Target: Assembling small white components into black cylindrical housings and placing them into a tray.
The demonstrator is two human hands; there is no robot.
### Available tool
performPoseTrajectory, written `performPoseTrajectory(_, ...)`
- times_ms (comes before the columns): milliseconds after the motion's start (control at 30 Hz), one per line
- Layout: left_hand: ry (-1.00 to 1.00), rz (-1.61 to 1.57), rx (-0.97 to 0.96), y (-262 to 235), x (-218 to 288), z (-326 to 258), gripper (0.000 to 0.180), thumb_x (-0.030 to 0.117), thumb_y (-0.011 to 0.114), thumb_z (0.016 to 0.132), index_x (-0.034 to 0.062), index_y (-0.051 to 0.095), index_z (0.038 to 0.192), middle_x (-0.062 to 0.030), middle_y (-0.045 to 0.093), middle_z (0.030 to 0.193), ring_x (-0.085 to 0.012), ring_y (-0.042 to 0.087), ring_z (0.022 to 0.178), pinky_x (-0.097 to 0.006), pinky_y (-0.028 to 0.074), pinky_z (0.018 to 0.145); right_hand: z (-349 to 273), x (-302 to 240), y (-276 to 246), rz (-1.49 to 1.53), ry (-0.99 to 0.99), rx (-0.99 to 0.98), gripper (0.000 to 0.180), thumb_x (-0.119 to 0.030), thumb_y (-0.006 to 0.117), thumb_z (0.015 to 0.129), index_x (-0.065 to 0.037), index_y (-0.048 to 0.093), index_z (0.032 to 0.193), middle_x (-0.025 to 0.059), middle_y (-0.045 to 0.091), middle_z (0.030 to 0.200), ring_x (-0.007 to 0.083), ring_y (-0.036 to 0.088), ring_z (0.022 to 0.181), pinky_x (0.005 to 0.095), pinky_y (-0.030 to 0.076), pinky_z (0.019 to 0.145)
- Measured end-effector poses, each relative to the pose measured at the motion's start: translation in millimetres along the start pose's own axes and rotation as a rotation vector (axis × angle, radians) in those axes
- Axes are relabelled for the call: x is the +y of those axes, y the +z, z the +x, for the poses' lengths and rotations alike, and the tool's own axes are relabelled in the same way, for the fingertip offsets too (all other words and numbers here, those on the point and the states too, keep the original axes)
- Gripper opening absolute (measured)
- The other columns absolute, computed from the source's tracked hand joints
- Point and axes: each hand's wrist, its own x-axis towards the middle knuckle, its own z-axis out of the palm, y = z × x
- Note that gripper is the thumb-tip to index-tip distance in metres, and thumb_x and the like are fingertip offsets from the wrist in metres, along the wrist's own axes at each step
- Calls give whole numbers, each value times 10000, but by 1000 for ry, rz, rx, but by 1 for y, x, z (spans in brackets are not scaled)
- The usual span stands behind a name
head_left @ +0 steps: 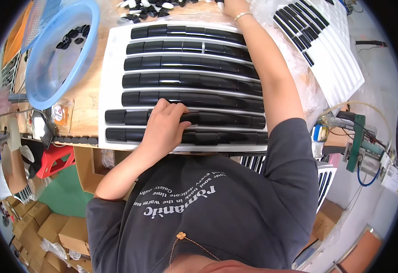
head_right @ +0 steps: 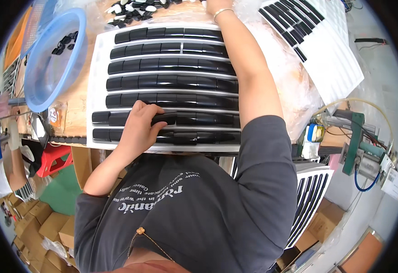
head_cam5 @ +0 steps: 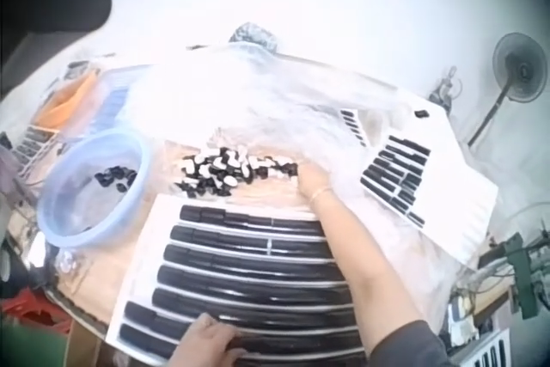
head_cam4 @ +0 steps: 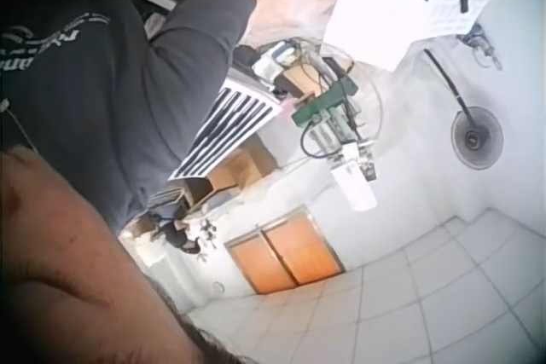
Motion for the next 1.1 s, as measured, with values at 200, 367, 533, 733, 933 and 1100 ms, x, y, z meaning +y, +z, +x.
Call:
performPoseTrajectory(200, 22, 26, -63, 10, -1, 3, 232, 24, 709, 718, 7, 586, 914, -123, 536, 852, -314, 561, 832, -404, 466, 697, -5, -90, -67, -202, -16, 219, 153, -103, 582, 745, 21, 662, 783, 240, 630, 765, 412, 618, 718, 443, 513, 672)
performPoseTrajectory(367, 247, 508, -99, 10, -2, 1, 243, 117, 687, 723, -16, 603, 909, -98, 515, 850, -247, 540, 798, -345, 464, 708, -67, -200, -150, 289, 56, 315, 283, -171, 658, 795, 48, 628, 970, 159, 627, 737, 212, 615, 611, 305, 483, 585)
performPoseTrajectory(533, 564, 442, -65, 17, 4, 15, 309, 140, 620, 744, 67, 601, 1043, -62, 523, 917, -212, 503, 856, -311, 420, 697, -180, -220, -190, 726, 145, 320, 232, -47, 667, 845, 21, 615, 1061, 70, 665, 839, 94, 638, 724, 205, 512, 664)
performPoseTrajectory(733, 694, 364, -297, 33, 3, 38, 336, 147, 652, 752, 149, 592, 1082, -89, 502, 1098, -243, 481, 978, -349, 400, 799, -271, -231, -159, 1113, 536, 179, 282, 18, 633, 859, 38, 577, 1135, 3, 597, 849, 82, 616, 743, 208, 515, 713)
performPoseTrajectory(933, 647, 252, -313, 24, 1, 38, 339, 165, 700, 736, 115, 584, 1050, -90, 504, 1010, -249, 491, 937, -354, 403, 802, -320, -227, -135, 1103, 707, 227, 269, 17, 638, 856, 37, 580, 1118, 8, 577, 900, 88, 624, 713, 192, 500, 668)
performPoseTrajectory(1100, 339, -116, -132, 32, 0, 25, 465, 17, 737, 683, 60, 580, 1118, -111, 552, 1004, -299, 548, 927, -366, 465, 810, -320, -240, -127, 1231, 639, 278, 256, 31, 644, 842, 42, 584, 1091, 19, 594, 893, 93, 631, 727, 208, 522, 665)
